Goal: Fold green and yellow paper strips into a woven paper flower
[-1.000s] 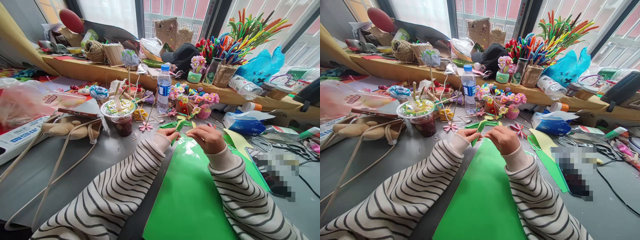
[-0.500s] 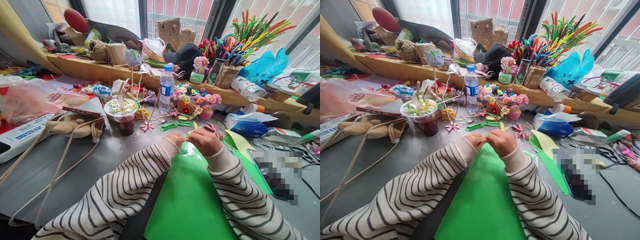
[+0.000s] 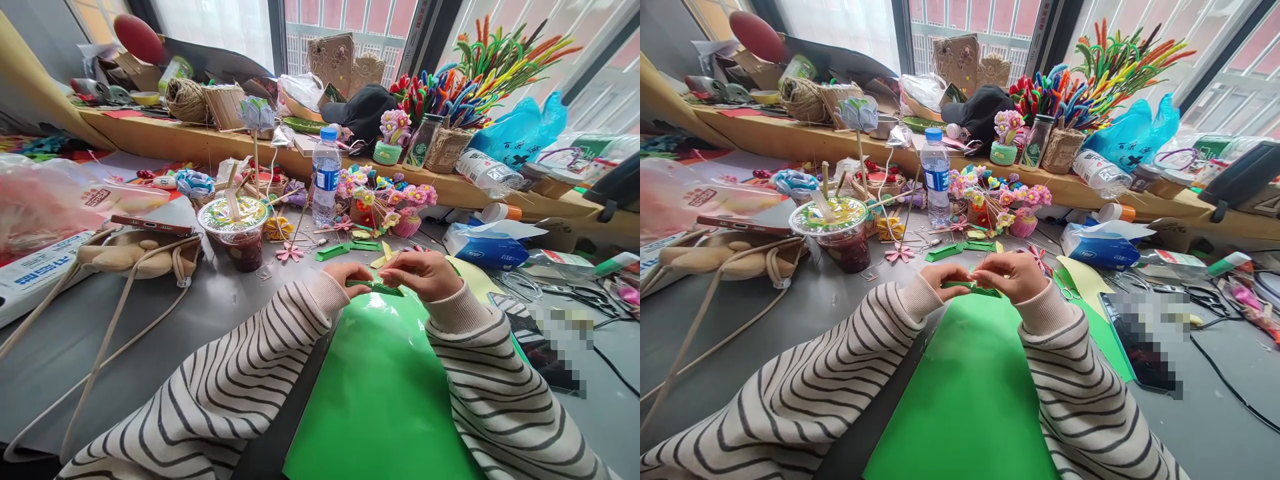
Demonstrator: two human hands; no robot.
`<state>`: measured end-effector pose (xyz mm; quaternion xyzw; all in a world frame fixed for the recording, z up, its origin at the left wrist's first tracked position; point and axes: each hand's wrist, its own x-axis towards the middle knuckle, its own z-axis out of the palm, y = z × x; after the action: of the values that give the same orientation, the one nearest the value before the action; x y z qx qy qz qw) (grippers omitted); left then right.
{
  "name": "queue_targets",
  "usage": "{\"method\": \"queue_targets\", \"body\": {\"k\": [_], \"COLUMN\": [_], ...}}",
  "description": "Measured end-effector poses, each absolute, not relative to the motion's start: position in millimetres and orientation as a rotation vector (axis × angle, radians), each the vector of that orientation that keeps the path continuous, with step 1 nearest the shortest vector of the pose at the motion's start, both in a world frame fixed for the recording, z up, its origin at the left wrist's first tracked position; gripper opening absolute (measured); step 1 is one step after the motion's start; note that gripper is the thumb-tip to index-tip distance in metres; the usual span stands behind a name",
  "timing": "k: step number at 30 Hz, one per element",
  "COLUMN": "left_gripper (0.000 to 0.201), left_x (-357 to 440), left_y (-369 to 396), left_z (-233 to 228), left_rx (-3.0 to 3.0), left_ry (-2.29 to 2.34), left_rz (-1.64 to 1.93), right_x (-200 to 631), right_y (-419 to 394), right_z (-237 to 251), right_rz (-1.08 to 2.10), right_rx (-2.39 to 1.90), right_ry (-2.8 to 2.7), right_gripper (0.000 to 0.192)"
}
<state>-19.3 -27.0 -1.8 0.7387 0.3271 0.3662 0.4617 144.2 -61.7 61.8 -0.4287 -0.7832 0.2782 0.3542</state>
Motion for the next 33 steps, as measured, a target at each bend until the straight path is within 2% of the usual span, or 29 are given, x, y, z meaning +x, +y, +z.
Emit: {"method": "queue_targets", "body": {"k": [8,19,22,27,33], "left_gripper": [0.008,0.011,0.016,0.037,0.034], "left_x": [-21,-21,-21,-21,-21], "left_y": [-29,-34,-35,-37,-43], "left_z": [11,9,9,11,17], "left_rx": [2.190,1.995,1.857,1.600,1.562], "left_ry": [0.948,0.660,0.615,0.556,0.513], "left_rz": [0.683,0.891,0.908,0.960,1.048], "right_x": [132,146,149,147,141], "right_y": [-62,-47,-43,-40,-40], "right_z": [56,41,37,30,26], "right_rz": [0.669,1.223,1.311,1.408,1.528], "right_rx": [-1.160,-1.178,-1.173,-1.198,-1.262], "right_ry": [-2.075,-1.518,-1.403,-1.216,-1.050], "right_gripper": [0.022,0.025,0.026,0.027,0.032]}}
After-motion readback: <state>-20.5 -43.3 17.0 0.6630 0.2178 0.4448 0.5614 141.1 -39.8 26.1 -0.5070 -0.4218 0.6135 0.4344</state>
